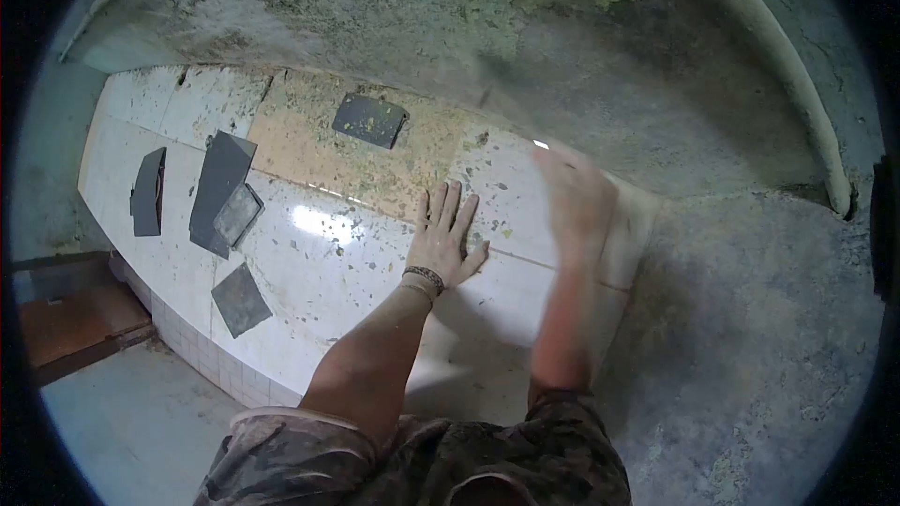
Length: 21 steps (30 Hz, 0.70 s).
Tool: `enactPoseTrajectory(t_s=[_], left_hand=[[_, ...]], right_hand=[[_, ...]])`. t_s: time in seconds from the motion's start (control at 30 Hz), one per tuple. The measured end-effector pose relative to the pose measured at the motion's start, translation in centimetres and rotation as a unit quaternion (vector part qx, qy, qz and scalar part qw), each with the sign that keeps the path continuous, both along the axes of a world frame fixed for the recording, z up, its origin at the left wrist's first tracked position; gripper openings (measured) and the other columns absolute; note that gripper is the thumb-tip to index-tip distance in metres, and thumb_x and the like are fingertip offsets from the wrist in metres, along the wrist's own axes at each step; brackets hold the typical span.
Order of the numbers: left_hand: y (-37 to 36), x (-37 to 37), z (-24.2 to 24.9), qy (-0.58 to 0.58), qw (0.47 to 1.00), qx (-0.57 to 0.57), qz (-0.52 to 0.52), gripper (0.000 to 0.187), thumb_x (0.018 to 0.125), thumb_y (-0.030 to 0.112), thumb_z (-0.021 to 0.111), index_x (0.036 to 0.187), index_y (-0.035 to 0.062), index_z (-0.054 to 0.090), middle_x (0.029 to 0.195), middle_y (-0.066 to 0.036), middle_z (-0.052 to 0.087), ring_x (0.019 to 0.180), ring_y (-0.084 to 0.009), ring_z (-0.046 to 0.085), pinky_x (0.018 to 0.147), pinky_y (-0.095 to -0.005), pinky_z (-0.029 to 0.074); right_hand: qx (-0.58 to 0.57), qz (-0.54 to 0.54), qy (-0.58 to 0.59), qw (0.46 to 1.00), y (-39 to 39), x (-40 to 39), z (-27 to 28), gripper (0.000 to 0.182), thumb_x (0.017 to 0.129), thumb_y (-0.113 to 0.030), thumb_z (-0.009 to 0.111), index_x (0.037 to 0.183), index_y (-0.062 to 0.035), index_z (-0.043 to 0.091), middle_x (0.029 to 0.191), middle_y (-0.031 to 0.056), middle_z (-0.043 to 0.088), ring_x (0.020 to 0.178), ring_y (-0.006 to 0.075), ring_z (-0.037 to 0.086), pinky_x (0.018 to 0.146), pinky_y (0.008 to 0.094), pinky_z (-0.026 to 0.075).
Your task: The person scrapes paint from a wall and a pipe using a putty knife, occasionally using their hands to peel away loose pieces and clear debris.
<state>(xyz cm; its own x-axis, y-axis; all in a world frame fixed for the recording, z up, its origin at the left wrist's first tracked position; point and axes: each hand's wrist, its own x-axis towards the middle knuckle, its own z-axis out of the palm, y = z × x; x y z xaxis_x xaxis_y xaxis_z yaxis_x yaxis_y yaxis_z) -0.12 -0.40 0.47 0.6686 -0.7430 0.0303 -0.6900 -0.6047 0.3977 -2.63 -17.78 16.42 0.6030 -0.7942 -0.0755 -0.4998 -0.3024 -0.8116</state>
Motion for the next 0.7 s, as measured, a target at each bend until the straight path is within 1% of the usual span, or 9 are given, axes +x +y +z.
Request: enactPoseTrajectory(t_s=[0.03,0.1,0.17,0.23,0.3,0.4,0.57,0.63,0.7], left_hand=[[-0.1,-0.1,0.0,-0.001,1.0,-0.002,0.004,0.081,0.088,0.051,0.054,0.151,0.0063,0.033,0.157,-0.027,0.024,0.148,-0.0413,0.017,0.121,-0.0559,0.006],[0.0,0.0,0.0,-0.003,1.0,-0.009,0.001,0.08,0.088,0.051,0.055,0.151,0.0065,0.034,0.158,-0.026,0.024,0.149,-0.0403,0.015,0.121,-0.0553,0.007],[0.1,0.0,0.0,-0.002,1.0,0.011,0.005,0.079,0.088,0.052,0.053,0.151,0.0074,0.035,0.159,-0.024,0.022,0.149,-0.0386,0.015,0.121,-0.0547,0.006],[0.1,-0.2,-0.1,0.003,1.0,0.026,0.011,0.078,0.088,0.053,0.051,0.15,0.0083,0.036,0.16,-0.023,0.021,0.15,-0.037,0.015,0.122,-0.0541,0.006],[0.0,-0.1,-0.1,-0.012,1.0,0.006,0.012,0.079,0.088,0.054,0.052,0.15,0.0087,0.037,0.16,-0.022,0.021,0.15,-0.0365,0.015,0.122,-0.0532,0.007],[-0.1,-0.1,0.1,-0.013,1.0,0.003,0.018,0.079,0.088,0.054,0.052,0.15,0.009,0.036,0.16,-0.021,0.022,0.15,-0.0364,0.015,0.122,-0.0525,0.007],[0.1,-0.6,-0.1,-0.006,1.0,0.013,0.014,0.08,0.087,0.051,0.055,0.151,0.0079,0.035,0.159,-0.023,0.024,0.15,-0.0382,0.014,0.121,-0.0538,0.008],[0.0,-0.2,0.0,-0.004,1.0,-0.007,0.014,0.08,0.087,0.051,0.055,0.151,0.008,0.035,0.159,-0.023,0.024,0.15,-0.0384,0.014,0.121,-0.0536,0.008],[-0.3,0.1,0.0,-0.012,1.0,0.004,0.015,0.08,0.087,0.051,0.055,0.151,0.0079,0.035,0.159,-0.024,0.023,0.15,-0.0383,0.015,0.121,-0.0536,0.007]], right_hand=[[-0.002,0.004,-0.001,1.0,0.7,0.3,-1.0,0.028,0.084,-0.019,0.074,0.106,-0.0015,0.074,0.087,0.0075,0.074,0.084,0.0083,0.065,0.078,0.024,0.05],[0.006,0.037,-0.121,0.992,1.4,0.5,-3.3,0.026,0.086,-0.016,0.073,0.107,-0.0022,0.074,0.091,0.0077,0.075,0.085,0.0084,0.066,0.08,0.0228,0.051],[-0.03,0.021,-0.108,0.993,-0.2,-2.6,-3.6,0.024,0.087,-0.017,0.072,0.106,-0.0022,0.074,0.093,0.0072,0.075,0.085,0.0083,0.067,0.08,0.0229,0.051],[0.05,-0.027,-0.155,0.986,-1.1,-3.7,-2.9,0.023,0.087,-0.015,0.073,0.104,0.0005,0.074,0.094,0.0071,0.075,0.087,0.009,0.067,0.081,0.0228,0.051],[0.004,-0.032,-0.107,0.994,0.1,-1.2,-3.7,0.025,0.087,-0.013,0.074,0.106,0.004,0.072,0.091,0.0075,0.075,0.083,0.0092,0.065,0.079,0.0228,0.051],[-0.008,0.036,-0.26,0.965,1.6,0.8,-5.7,0.027,0.087,-0.011,0.075,0.108,0.0048,0.072,0.086,0.0075,0.073,0.074,0.0082,0.064,0.071,0.0222,0.05],[0.066,-0.031,-0.169,0.983,-1.2,-4.1,-5.3,0.025,0.089,-0.016,0.072,0.104,0.0044,0.072,0.095,0.011,0.075,0.082,0.0138,0.068,0.077,0.0253,0.051],[0.017,-0.027,-0.214,0.976,0.3,-1.2,-5.1,0.022,0.089,-0.015,0.073,0.102,0.0018,0.073,0.09,0.0093,0.074,0.078,0.0125,0.067,0.075,0.0266,0.052],[0.05,-0.027,-0.223,0.973,0.7,-0.5,-5.2,0.02,0.088,-0.014,0.073,0.102,0.0001,0.074,0.088,0.0093,0.074,0.078,0.0125,0.067,0.076,0.0275,0.052]])
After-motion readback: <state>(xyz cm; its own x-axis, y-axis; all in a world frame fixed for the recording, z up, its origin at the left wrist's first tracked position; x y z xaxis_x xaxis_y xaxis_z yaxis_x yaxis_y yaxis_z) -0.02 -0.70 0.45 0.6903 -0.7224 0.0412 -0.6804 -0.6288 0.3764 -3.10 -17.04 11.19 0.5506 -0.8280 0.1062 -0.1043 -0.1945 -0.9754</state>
